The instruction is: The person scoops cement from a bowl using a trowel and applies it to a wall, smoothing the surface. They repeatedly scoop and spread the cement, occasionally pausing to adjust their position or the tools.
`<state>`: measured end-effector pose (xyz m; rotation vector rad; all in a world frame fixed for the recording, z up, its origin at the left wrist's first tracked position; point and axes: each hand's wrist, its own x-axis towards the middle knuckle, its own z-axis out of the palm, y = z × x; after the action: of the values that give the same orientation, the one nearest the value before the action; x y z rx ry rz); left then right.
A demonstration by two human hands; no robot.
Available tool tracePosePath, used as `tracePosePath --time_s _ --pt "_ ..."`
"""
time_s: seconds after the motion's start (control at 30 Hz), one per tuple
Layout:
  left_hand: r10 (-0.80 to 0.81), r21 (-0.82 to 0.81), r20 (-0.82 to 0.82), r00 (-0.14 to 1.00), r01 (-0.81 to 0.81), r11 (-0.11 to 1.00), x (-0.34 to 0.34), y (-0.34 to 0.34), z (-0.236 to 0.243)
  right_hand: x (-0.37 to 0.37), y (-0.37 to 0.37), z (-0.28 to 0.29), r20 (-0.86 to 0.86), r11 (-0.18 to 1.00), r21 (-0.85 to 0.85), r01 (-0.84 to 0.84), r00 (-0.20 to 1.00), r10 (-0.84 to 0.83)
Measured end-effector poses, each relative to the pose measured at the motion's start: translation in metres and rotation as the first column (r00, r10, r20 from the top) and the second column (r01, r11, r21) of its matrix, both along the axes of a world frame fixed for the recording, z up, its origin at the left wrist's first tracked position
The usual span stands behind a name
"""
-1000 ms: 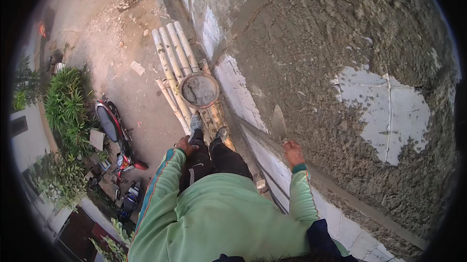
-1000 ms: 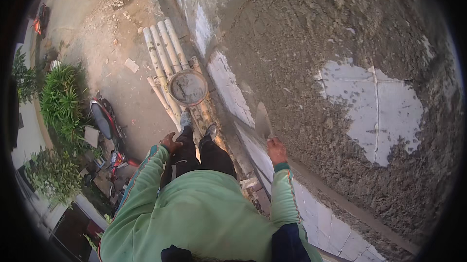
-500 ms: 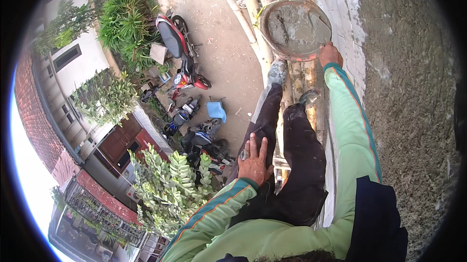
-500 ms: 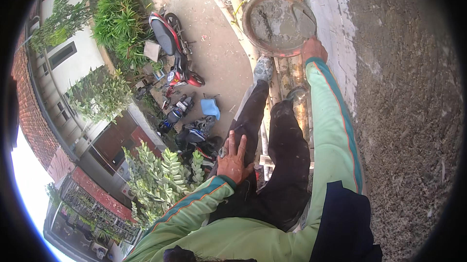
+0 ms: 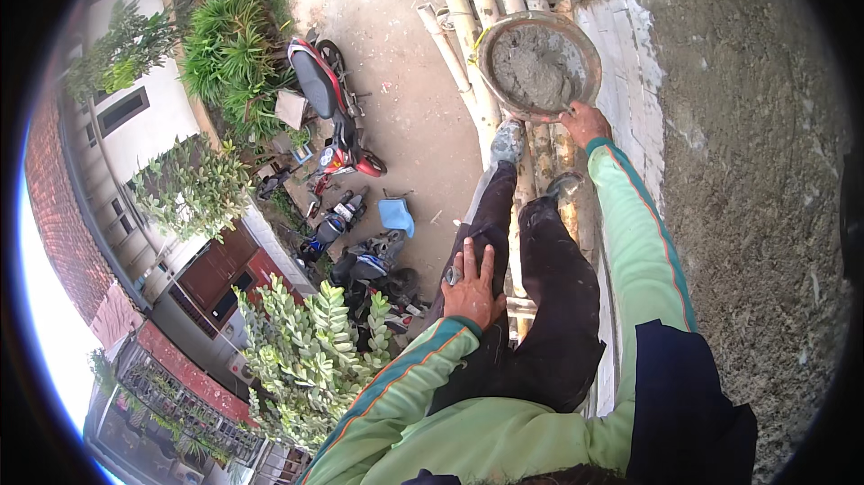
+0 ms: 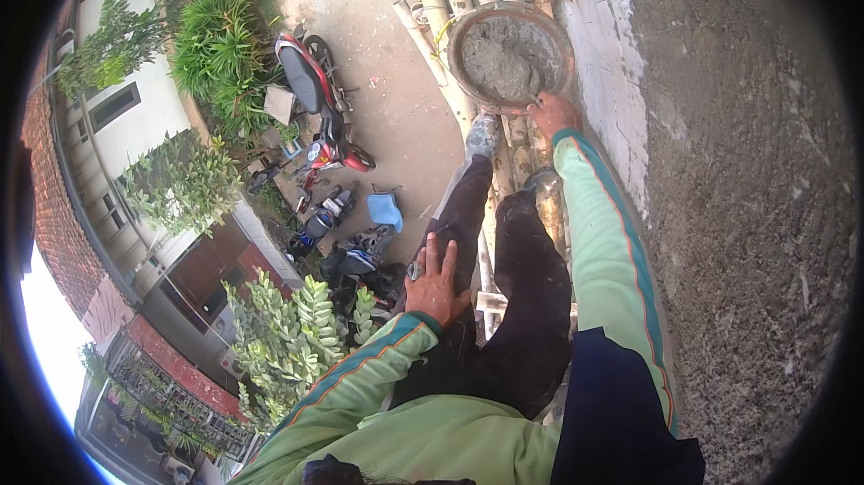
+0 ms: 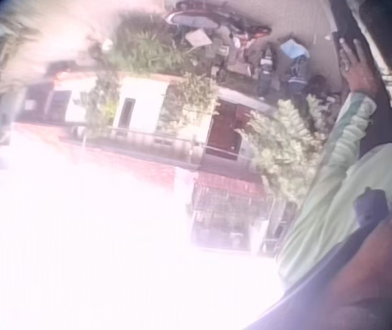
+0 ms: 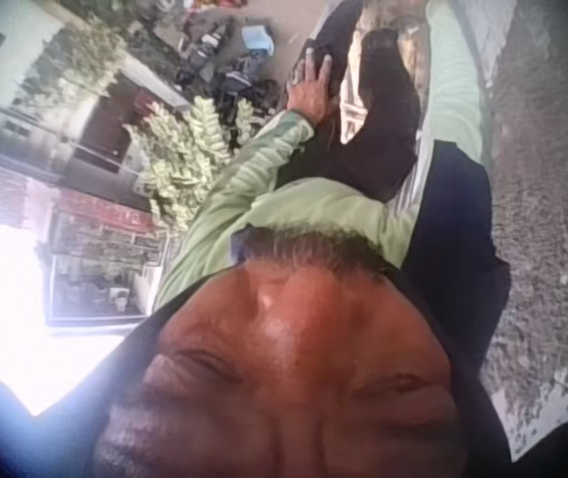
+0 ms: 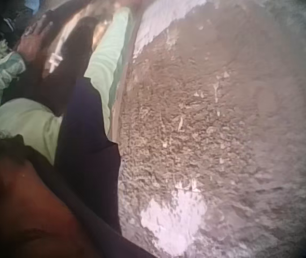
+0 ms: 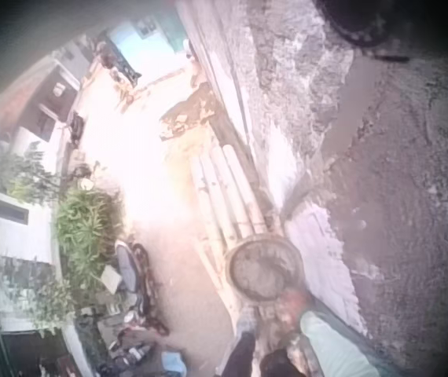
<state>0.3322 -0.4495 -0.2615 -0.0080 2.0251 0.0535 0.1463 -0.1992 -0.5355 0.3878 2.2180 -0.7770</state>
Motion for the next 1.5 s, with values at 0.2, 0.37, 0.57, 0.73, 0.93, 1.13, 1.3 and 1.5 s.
tracePosePath --time_s 0.2,0.37,0.57,0.73,0.93,1.13,1.3,1.5 --pt "0.227 0.094 -0.007 0.974 -0.225 0.970 -0.013 -0.006 0.023 0.028 0.015 0.225 -0.144 0.997 -0.042 0.065 0.987 -0.070" --pt "0.529 0.359 -0.405 0.745 -0.403 0.842 -0.022 -0.031 -0.008 0.052 0.057 0.512 -0.154 0.985 -0.031 -0.172 0.974 0.166" --pt "0.455 0.289 -0.398 0.797 -0.362 0.887 -0.101 -0.065 0.042 0.123 0.121 0.719 -0.132 0.892 -0.437 -0.114 0.989 0.061" --pt "0.326 0.172 -0.330 0.886 -0.283 0.943 -0.147 -0.109 0.057 0.188 0.228 0.786 0.014 0.724 -0.276 0.632 0.756 -0.655" --pt "0.506 0.239 -0.373 0.778 -0.446 0.862 -0.162 -0.208 0.006 0.293 0.230 0.976 -0.713 0.683 -0.185 0.706 0.382 -0.588" --pt "0.705 0.333 -0.103 0.701 -0.644 0.689 -0.182 -0.162 0.009 0.321 0.188 0.836 -0.375 0.563 -0.047 0.825 0.508 -0.776" --pt "0.620 0.611 -0.002 0.784 -0.490 0.622 -0.196 -0.116 0.030 0.349 0.183 0.680 -0.475 0.664 0.206 0.719 0.667 -0.574" --pt "0.559 0.732 -0.109 0.822 -0.314 0.605 -0.208 -0.098 0.089 0.276 0.177 0.653 -0.658 0.605 -0.083 0.792 0.412 -0.630"
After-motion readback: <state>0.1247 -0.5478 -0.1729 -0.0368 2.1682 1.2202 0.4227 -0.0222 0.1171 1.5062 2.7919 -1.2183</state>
